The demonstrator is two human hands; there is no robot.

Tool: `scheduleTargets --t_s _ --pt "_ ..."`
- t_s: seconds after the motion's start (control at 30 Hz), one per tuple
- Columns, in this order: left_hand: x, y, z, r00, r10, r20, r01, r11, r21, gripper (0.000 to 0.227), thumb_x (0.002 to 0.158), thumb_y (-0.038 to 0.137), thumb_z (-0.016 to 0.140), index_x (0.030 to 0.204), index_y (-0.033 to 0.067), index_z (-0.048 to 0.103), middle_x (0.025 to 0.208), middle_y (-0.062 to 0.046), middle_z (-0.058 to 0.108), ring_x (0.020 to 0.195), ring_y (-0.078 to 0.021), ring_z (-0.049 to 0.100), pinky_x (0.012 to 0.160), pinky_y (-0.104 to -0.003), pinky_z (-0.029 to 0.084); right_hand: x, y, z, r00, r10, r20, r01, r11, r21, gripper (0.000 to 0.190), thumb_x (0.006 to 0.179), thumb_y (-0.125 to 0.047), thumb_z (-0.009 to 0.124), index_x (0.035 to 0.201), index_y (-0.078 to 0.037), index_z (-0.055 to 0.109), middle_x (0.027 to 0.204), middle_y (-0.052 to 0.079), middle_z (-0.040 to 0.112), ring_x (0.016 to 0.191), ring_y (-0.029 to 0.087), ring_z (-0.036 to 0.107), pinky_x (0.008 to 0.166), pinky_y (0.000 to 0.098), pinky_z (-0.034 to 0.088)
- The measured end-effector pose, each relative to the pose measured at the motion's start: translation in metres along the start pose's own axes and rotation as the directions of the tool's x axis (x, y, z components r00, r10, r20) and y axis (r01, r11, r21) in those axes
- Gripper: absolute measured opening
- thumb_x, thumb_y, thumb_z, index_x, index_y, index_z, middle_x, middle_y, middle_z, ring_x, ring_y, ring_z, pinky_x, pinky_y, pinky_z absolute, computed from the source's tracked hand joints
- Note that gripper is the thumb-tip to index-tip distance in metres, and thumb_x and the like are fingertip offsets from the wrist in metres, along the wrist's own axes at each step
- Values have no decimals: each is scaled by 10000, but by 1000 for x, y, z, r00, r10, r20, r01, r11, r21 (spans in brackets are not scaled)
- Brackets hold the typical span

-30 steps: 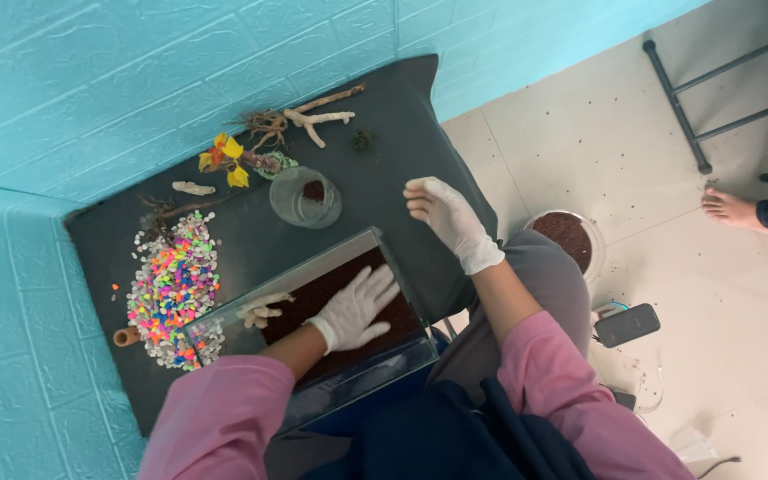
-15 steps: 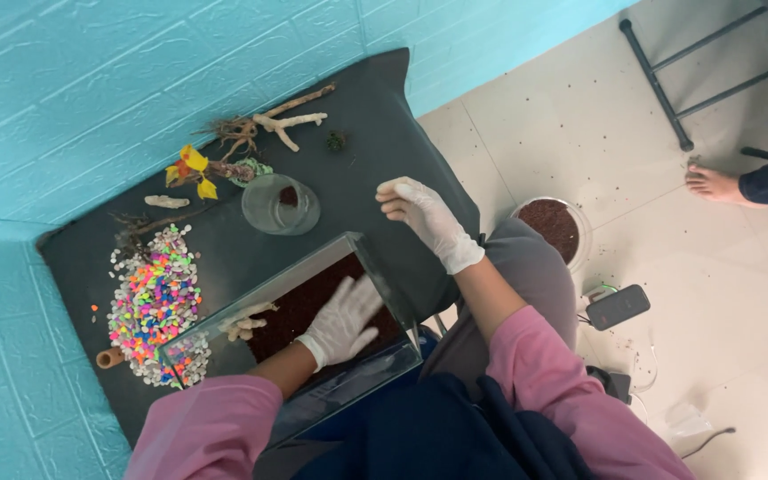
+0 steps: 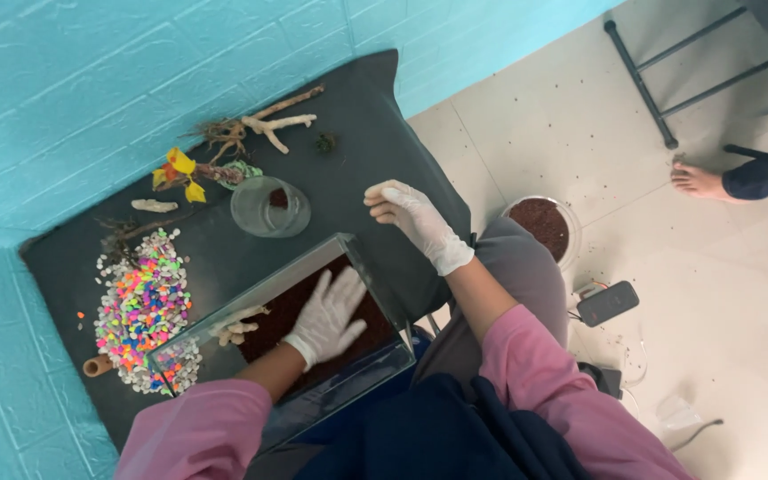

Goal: Arranging white stones and decorative items inside a glass terrarium filled with soil.

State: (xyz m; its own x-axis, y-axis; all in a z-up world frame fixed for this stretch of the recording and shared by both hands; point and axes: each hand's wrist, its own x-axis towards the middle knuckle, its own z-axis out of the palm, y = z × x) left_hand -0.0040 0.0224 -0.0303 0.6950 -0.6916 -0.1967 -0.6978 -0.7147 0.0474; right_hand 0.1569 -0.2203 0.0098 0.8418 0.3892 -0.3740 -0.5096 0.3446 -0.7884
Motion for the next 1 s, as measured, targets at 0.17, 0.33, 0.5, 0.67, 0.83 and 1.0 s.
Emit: scheduleTargets --t_s 0.17,0.33,0.5,0.67,0.83,1.0 --pt "9 -15 -14 973 -56 224 74 995 -72 779 1038 537 274 1630 79 60 1696 -166 69 1554 -302 87 1249 -547 -8 4 0 -1 1000 18 0 -18 1000 -13 312 1031 -292 570 1182 -57 709 1079 134 716 975 187 689 902 312 571" --pt "3 -20 -22 970 -102 222 131 984 -120 774 1042 514 319 1635 82 72 1690 -174 117 1550 -308 125 1246 -548 14 -3 -5 5 999 37 -11 -38 999 -17 304 1032 -278 562 1174 -54 710 1061 122 721 955 176 692 882 296 574" --pt "3 -24 -14 970 -140 199 174 971 -162 777 1035 518 329 1633 83 92 1691 -168 122 1548 -295 149 1268 -499 24 -2 -6 7 1000 28 -12 -28 999 -35 302 1034 -279 557 1173 -57 707 1067 120 714 962 178 683 885 297 567" --pt "17 -3 -38 981 -189 47 195 961 -199 765 1036 474 376 1632 70 118 1689 -189 126 1550 -335 122 1256 -516 69 -5 -8 8 999 35 -27 -36 997 -70 299 1038 -283 550 1167 -68 713 1064 111 712 967 173 680 890 295 563" --pt "21 9 -17 980 -201 11 201 972 -122 772 1026 497 347 1616 30 172 1687 -184 164 1561 -329 119 1261 -519 62 1 -4 7 999 31 -31 -33 997 -70 294 1039 -266 542 1163 -60 711 1043 102 712 945 155 684 870 278 571" --pt "25 5 -7 948 -228 223 256 961 -107 777 1046 541 276 1626 54 104 1692 -181 123 1558 -315 122 1258 -539 11 -5 -4 11 999 19 -46 -24 994 -108 344 1022 -311 570 1195 -44 701 1074 130 713 964 179 683 875 295 574"
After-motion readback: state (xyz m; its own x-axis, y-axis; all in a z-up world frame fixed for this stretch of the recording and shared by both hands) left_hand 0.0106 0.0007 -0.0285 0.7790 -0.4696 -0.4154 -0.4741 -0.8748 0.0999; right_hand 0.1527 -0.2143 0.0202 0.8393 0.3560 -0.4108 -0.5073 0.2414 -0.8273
